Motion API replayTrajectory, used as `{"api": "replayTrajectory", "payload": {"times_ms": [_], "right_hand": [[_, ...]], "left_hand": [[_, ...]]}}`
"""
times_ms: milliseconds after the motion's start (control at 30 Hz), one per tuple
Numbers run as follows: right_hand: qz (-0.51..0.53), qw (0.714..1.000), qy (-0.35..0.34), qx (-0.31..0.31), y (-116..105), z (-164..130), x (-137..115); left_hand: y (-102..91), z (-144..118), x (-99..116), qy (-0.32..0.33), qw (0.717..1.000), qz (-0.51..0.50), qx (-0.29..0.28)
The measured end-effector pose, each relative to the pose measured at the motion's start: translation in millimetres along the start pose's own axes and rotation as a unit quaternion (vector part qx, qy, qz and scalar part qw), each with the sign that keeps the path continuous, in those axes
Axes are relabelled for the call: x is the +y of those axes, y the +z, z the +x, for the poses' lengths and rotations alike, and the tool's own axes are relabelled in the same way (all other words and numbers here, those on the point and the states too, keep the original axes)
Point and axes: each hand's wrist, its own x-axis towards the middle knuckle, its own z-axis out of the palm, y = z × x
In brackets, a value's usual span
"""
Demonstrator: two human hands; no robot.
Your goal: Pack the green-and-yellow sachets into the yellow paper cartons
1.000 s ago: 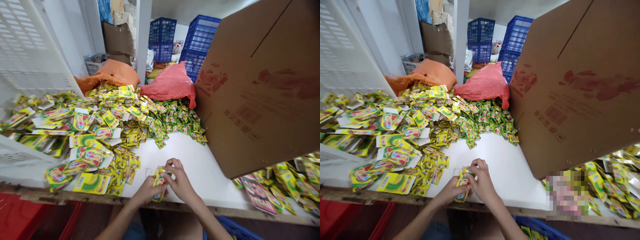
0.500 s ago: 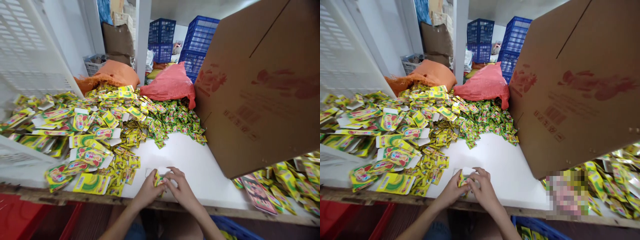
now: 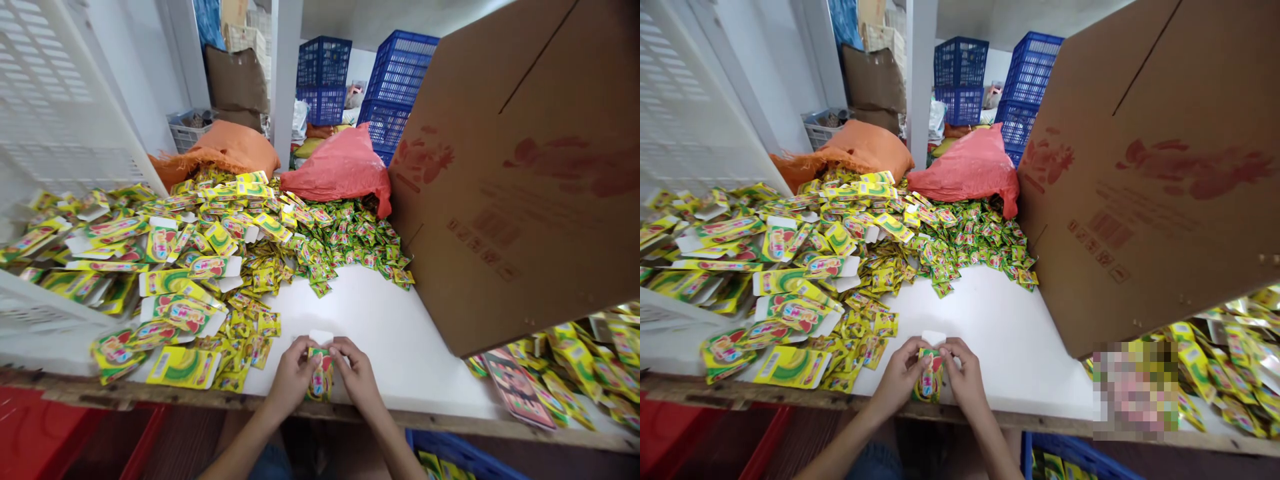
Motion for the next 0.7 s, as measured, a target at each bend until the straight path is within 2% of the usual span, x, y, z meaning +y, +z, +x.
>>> {"api": "replayTrajectory", "payload": {"times_ms": [67,133,233,367,500,700], "right_hand": [[0.009,0.999,0.007,0.03,0.8,1.8,1.3],[0.014,0.999,0.019,0.048,1.0,1.5,1.6],[-0.011,1.0,-0.006,0.02,-0.1,-2.3,-3.5],[-0.034,0.999,-0.042,0.008,-0.7,-7.9,-14.5],[-0.06,0.997,-0.033,0.019,0.5,-6.3,-18.1],[-0.084,0.996,-0.003,-0.006,-2.0,5.6,-26.5]], "left_hand": [[1.2,0.2,1.7,0.013,0.999,-0.021,0.034],[1.8,0.0,4.6,0.01,0.999,-0.04,0.033],[0.2,-0.5,10.9,0.015,1.0,-0.018,0.004],[-2.6,-2.2,17.8,0.034,0.999,-0.002,0.012],[-2.4,-1.7,17.4,0.029,0.999,0.004,0.019],[-1.5,7.4,13.5,0.006,0.999,0.028,0.047]]}}
